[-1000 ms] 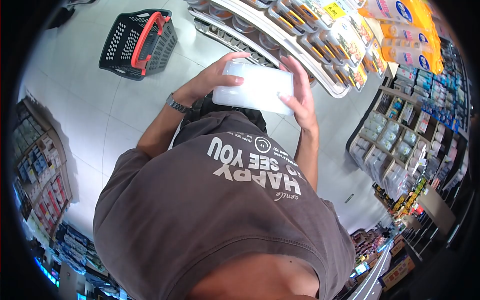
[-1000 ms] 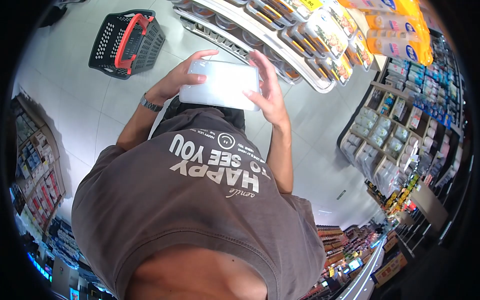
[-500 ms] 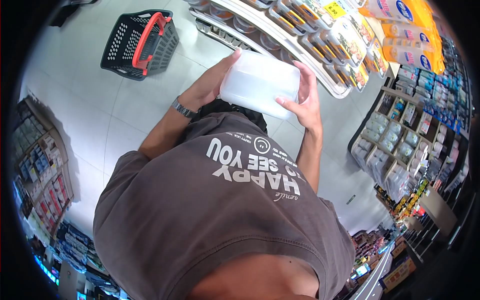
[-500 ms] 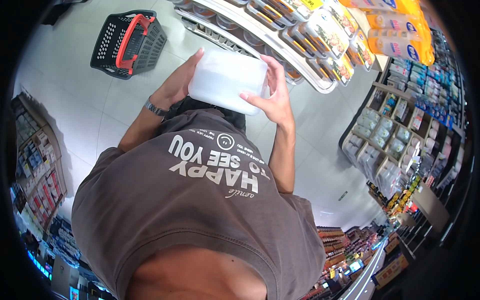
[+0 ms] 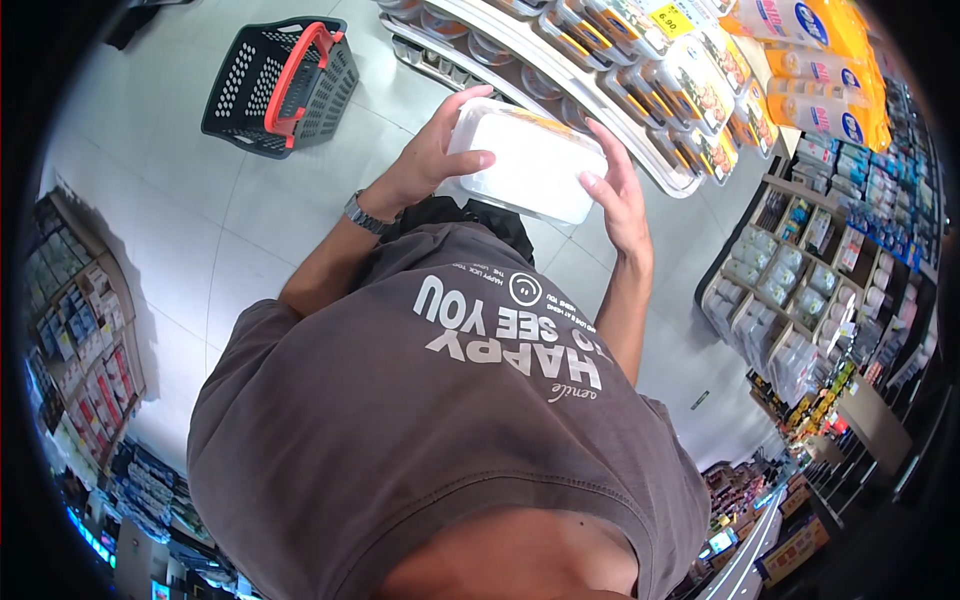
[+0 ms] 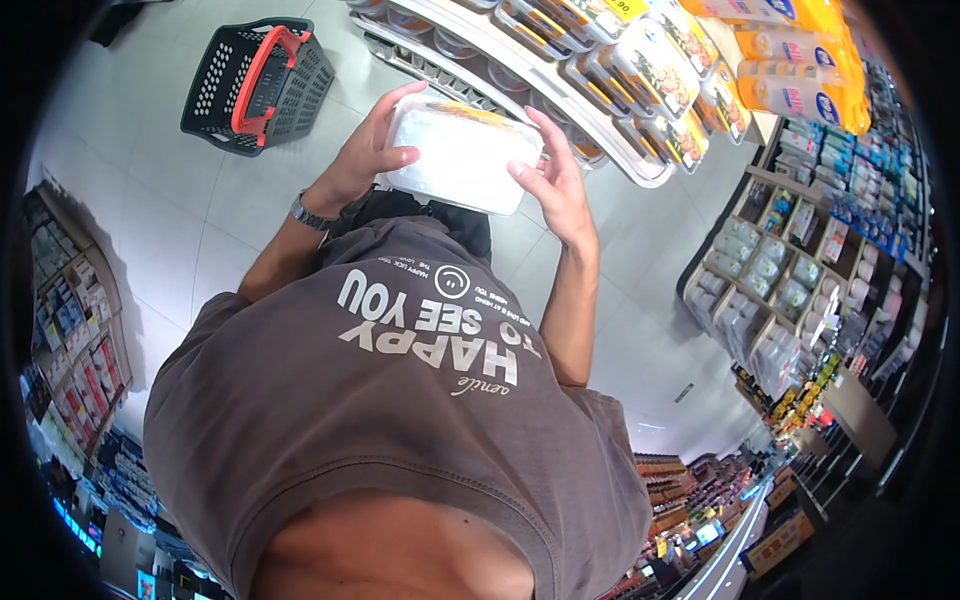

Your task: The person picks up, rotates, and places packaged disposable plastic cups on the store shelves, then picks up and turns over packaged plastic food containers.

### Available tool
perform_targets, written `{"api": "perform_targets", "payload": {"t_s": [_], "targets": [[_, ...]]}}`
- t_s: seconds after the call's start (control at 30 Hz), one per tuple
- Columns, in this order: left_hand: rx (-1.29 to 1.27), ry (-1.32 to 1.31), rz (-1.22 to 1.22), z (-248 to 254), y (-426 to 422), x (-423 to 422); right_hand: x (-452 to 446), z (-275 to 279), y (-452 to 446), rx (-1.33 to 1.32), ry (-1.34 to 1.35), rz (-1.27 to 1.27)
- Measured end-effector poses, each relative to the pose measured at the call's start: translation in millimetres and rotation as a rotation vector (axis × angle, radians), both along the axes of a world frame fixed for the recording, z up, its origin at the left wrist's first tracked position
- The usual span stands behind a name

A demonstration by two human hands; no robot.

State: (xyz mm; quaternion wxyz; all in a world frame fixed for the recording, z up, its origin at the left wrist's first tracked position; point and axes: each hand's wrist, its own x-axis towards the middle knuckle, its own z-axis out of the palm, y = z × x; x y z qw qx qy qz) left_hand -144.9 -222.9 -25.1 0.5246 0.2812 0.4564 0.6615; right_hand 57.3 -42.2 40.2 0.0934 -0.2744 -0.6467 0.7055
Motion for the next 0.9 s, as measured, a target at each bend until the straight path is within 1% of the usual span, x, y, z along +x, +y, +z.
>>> {"api": "perform_targets", "payload": {"t_s": [0.07,0.17,0.27,0.37,0.47,0.57,0.67,0.77,0.87,0.9], "targets": [[0.02,0.02,-0.02,4.4,-1.8,-0.8,3.1,-1.9,4.2,0.06,-0.011,0.041],[0.021,0.01,-0.037,4.7,-2.5,-0.2,5.5,-10.1,8.5,0.145,0.046,0.046],[-0.08,0.076,0.003,0.2,-0.5,2.7,3.7,-6.5,2.7,0.137,0.002,0.058],[-0.085,0.16,-0.022,0.0,0.0,-5.9,0.7,-6.2,-2.2,0.11,-0.012,0.067],[-0.015,0.316,-0.042,10.0,-3.1,-9.2,-1.8,-5.0,-1.6,0.266,-0.072,0.11],[0.031,0.273,-0.018,5.2,-3.9,-3.0,-5.7,4.4,-5.5,0.333,-0.162,0.12],[0.11,0.271,-0.008,-7.6,-3.3,-3.1,-6.0,14.0,-10.2,0.505,-0.135,0.114],[-0.203,-0.045,0.027,-9.1,2.9,-4.5,-8.3,20.0,-19.0,0.687,-0.069,0.15],[-0.27,-0.252,-0.133,-5.2,6.7,-2.8,-10.5,21.9,-26.5,0.806,-0.063,0.107],[-0.283,-0.262,-0.15,-1.3,5.6,-3.0,-10.8,22.5,-26.2,0.814,-0.053,0.105]]}}
